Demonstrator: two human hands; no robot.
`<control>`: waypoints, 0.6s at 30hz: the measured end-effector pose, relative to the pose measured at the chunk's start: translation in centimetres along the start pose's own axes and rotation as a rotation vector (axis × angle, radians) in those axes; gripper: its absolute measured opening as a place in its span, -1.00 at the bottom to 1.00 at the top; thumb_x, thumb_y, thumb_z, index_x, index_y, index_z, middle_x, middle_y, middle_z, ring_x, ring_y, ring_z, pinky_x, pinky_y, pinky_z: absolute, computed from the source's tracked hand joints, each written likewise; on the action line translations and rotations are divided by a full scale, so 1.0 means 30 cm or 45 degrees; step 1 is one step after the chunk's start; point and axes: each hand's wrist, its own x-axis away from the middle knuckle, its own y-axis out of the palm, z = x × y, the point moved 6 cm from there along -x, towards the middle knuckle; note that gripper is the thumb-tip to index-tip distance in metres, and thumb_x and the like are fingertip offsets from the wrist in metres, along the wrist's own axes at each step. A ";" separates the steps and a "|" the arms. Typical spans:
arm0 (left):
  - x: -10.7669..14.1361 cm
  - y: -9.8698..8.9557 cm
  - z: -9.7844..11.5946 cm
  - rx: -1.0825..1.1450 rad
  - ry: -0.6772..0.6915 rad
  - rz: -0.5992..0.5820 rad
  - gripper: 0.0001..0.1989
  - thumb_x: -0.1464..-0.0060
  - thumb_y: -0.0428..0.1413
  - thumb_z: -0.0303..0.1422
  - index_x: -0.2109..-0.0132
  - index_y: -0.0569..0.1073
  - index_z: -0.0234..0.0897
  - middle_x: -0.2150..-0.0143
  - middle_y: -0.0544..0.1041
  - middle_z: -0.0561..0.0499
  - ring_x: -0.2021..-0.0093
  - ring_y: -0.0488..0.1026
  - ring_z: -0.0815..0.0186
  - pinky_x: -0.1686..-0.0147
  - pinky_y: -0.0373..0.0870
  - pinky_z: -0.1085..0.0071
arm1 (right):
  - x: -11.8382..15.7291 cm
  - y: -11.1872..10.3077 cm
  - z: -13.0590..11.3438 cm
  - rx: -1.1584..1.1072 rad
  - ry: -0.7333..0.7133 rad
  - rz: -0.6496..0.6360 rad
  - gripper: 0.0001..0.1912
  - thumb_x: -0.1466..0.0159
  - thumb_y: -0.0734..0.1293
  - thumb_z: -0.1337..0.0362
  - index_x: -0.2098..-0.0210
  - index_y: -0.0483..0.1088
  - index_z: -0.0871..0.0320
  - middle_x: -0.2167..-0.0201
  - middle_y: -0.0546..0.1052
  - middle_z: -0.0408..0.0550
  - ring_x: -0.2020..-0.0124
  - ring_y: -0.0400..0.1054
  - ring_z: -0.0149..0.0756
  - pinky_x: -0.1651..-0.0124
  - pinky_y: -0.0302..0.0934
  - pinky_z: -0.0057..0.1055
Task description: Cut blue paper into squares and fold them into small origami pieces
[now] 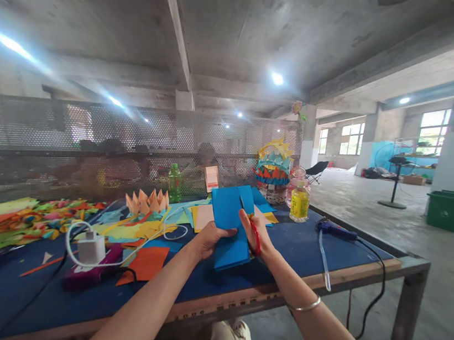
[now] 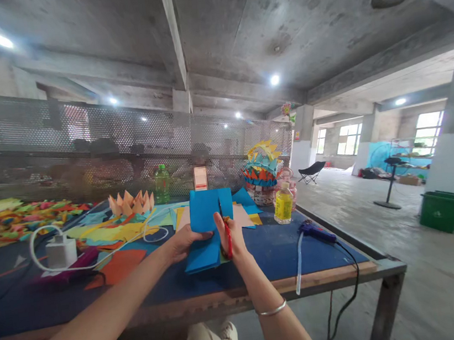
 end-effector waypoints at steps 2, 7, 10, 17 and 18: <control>-0.001 -0.001 0.000 0.002 -0.004 -0.008 -0.33 0.52 0.47 -0.32 0.11 0.54 -0.35 0.24 0.64 -0.15 0.15 0.55 -0.07 0.14 0.48 0.09 | -0.002 0.001 0.004 0.007 0.005 -0.001 -0.48 -0.23 0.11 -0.15 0.65 0.04 0.09 0.66 0.04 -0.26 0.59 -0.04 -0.45 0.52 -0.08 -0.44; -0.008 -0.007 -0.006 -0.002 -0.010 -0.021 -0.35 0.50 0.47 -0.33 0.11 0.55 -0.35 0.26 0.64 -0.13 0.15 0.55 -0.05 0.15 0.48 0.11 | -0.002 -0.001 0.006 0.035 0.000 0.013 -0.47 -0.21 0.13 -0.17 0.66 0.05 0.09 0.67 0.07 -0.26 0.59 -0.02 -0.45 0.52 -0.07 -0.44; -0.011 -0.007 -0.016 -0.018 -0.024 -0.031 -0.35 0.50 0.47 -0.35 0.12 0.55 -0.36 0.27 0.64 -0.13 0.18 0.56 -0.03 0.15 0.48 0.15 | 0.000 -0.008 0.002 0.067 -0.014 0.030 -0.48 -0.23 0.13 -0.16 0.65 0.10 0.10 0.68 0.12 -0.25 0.58 0.02 -0.42 0.50 -0.07 -0.44; 0.000 0.016 -0.028 -0.039 -0.073 -0.054 -0.35 0.57 0.46 -0.40 0.16 0.56 -0.37 0.27 0.64 -0.15 0.17 0.56 -0.07 0.19 0.48 0.17 | -0.005 -0.021 0.007 0.139 -0.033 0.068 -0.47 -0.26 0.09 -0.15 0.65 0.10 0.10 0.68 0.15 -0.25 0.58 0.03 -0.41 0.48 -0.08 -0.43; 0.001 0.018 -0.028 -0.041 -0.077 -0.052 -0.36 0.58 0.46 -0.41 0.17 0.56 -0.37 0.28 0.64 -0.15 0.17 0.56 -0.07 0.20 0.48 0.17 | -0.006 -0.021 0.009 0.144 -0.035 0.070 -0.46 -0.27 0.09 -0.15 0.65 0.10 0.10 0.68 0.15 -0.25 0.58 0.02 -0.41 0.48 -0.09 -0.43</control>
